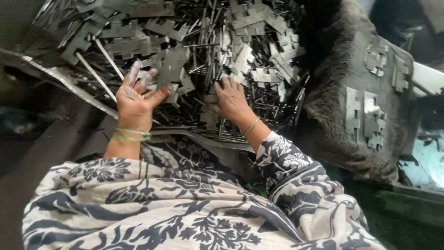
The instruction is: The person sorts small metal brackets and rods from a large bin, picking them up by hand and placing them onto a nearby surface. The hands repeatedly reach into the bin, separate items, and move them aside.
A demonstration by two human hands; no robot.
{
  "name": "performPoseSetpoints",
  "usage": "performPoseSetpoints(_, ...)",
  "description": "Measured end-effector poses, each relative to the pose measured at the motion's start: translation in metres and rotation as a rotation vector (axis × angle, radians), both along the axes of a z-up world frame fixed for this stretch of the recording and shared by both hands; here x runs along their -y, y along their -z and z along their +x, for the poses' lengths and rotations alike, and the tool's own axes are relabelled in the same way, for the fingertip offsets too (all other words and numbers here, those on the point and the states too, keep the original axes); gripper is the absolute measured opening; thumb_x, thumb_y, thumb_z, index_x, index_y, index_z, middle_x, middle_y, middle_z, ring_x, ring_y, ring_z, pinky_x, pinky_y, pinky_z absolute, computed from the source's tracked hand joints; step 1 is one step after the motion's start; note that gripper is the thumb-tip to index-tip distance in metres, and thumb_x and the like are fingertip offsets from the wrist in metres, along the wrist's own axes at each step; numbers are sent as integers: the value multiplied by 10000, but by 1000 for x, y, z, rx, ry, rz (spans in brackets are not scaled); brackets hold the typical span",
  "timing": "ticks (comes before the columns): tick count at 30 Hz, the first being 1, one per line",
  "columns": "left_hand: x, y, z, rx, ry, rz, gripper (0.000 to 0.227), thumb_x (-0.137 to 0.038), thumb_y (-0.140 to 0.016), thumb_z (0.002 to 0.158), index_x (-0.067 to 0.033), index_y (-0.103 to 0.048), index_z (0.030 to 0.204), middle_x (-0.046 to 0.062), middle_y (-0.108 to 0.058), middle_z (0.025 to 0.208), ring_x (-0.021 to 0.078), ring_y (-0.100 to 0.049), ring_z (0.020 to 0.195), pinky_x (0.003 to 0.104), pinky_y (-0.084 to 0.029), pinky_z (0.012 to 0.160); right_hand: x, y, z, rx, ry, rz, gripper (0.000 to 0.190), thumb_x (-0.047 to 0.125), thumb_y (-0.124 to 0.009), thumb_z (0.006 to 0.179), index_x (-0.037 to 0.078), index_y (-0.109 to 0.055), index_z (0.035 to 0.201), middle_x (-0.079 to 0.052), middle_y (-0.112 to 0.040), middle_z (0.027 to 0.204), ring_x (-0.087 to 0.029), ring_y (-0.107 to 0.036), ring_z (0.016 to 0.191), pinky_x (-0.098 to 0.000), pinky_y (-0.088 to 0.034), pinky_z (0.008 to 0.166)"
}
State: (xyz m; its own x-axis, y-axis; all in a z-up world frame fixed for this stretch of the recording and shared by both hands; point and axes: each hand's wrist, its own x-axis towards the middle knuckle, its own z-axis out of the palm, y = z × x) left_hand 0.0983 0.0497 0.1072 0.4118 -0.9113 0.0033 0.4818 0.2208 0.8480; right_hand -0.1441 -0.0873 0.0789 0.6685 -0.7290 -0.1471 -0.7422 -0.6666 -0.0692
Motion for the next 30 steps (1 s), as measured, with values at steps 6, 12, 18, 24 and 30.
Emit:
performPoseSetpoints(6,-9,-15,19,-321,312,-273,551,151,-761,859,38,-594,1372,185,-692,1262,277,-724,1148,377,-632,996,0,9,12,8,45,-86,844,357,-937,602,28,-570,1288,-281,-393,1474,-481,-283,1415,-644,-248,1090)
performPoseSetpoints(12,35,4,3,345,167,-13,463,70,-737,880,6,-573,1308,204,-688,1183,320,-718,996,403,-637,841,1,3,-7,288,272,278,486,121,-893,732,-13,-586,1084,-195,-607,1218,-333,-584,1190,-430,-502,1037)
performPoseSetpoints(18,62,73,-47,1719,204,139,259,-73,-653,847,-87,-689,1103,127,-696,1026,308,-681,964,409,-563,843,-26,-33,-67,800,207,150,280,-140,-661,797,3,-681,1037,-98,-757,954,-175,-751,885,-307,-601,754)
performPoseSetpoints(24,65,97,-62,1972,99,-15,124,-125,-615,930,-150,-686,1028,54,-695,1020,238,-662,1006,387,-543,886,-35,-92,-103,608,-87,-378,196,-2,-786,783,16,-737,972,-144,-755,1019,-303,-715,903,-386,-566,781)
performPoseSetpoints(30,75,103,-59,1433,-27,-130,274,-40,-602,887,-126,-607,1147,44,-677,963,220,-670,922,381,-547,841,-45,-106,-120,1471,402,558,129,104,-638,997,19,-714,1057,-185,-733,1014,-268,-730,857,-385,-643,763)
